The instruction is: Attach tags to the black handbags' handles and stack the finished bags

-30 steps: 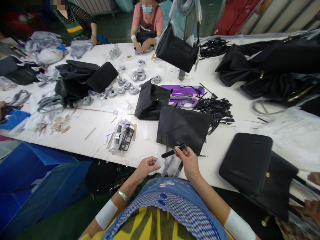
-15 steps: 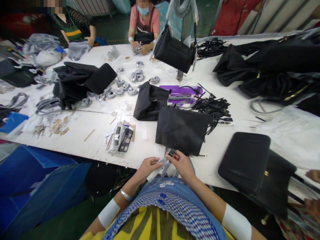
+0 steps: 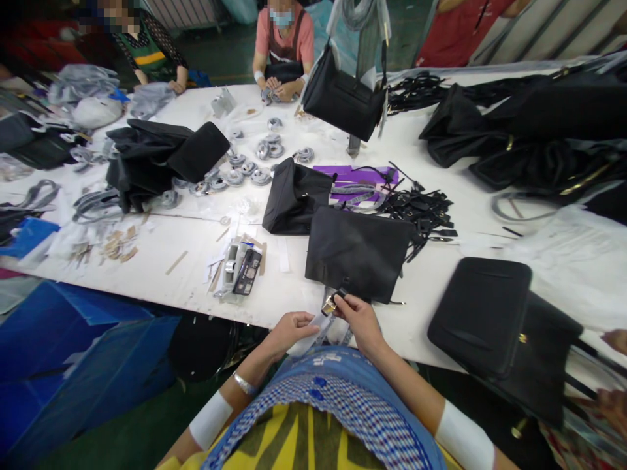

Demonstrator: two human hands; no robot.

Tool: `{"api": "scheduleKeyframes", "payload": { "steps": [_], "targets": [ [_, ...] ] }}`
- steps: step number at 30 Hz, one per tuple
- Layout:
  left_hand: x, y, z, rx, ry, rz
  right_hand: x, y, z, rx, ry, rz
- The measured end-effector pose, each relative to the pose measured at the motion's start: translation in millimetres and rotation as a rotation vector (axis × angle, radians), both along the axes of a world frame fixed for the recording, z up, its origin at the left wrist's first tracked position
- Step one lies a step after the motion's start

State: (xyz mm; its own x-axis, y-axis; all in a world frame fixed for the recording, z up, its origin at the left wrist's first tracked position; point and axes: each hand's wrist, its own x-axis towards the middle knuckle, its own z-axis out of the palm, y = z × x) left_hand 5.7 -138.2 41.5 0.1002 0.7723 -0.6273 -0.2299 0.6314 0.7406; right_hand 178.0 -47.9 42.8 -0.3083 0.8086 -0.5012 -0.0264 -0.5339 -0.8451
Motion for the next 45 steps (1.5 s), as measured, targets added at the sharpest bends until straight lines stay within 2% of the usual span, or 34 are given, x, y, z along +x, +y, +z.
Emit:
{"api": "scheduleKeyframes", "payload": {
  "steps": [5, 9, 14, 19, 24, 26, 29, 31, 37, 45],
  "targets": [
    [4, 1, 1.5, 0.021, -0.018, 0.056, 1, -2, 1.4, 0.028, -0.032, 0.042],
    [6, 3, 4.8, 0.065, -0.033, 0.109, 3, -4, 3.1, 0.127, -0.146, 0.113],
    [8, 2, 7.1, 0.088, 0.044, 0.086, 5, -3, 0.6, 0.199, -0.207, 0.132],
    [10, 1, 8.1, 0.077, 0.044, 0.108, 2, -5, -0.4, 0.164, -0.131, 0.143],
    [15, 4, 2.2, 0.111, 0.018, 0.169, -1, -7, 2.3, 0.112, -0.081, 0.186],
    [16, 4, 0.1, 0.094, 0.026, 0.17, -1, -6, 0.5, -0.016, -0.006, 0.147],
    [15, 2, -0.9, 0.063, 0.039, 0.15, 0, -5, -6.1, -0.255, 0.107, 0.003],
    [15, 0, -0.8, 0.06, 0.045, 0.139, 0, -4, -10.5, -0.312, 0.13, -0.064],
    [16, 1, -1.7, 0.081, 0.059, 0.129, -1, -7, -10.8, -0.234, 0.145, -0.061],
    [20, 13, 3.7, 0.137, 0.128, 0.122, -3, -10, -7.7, -0.17, 0.11, 0.05]
  ]
}}
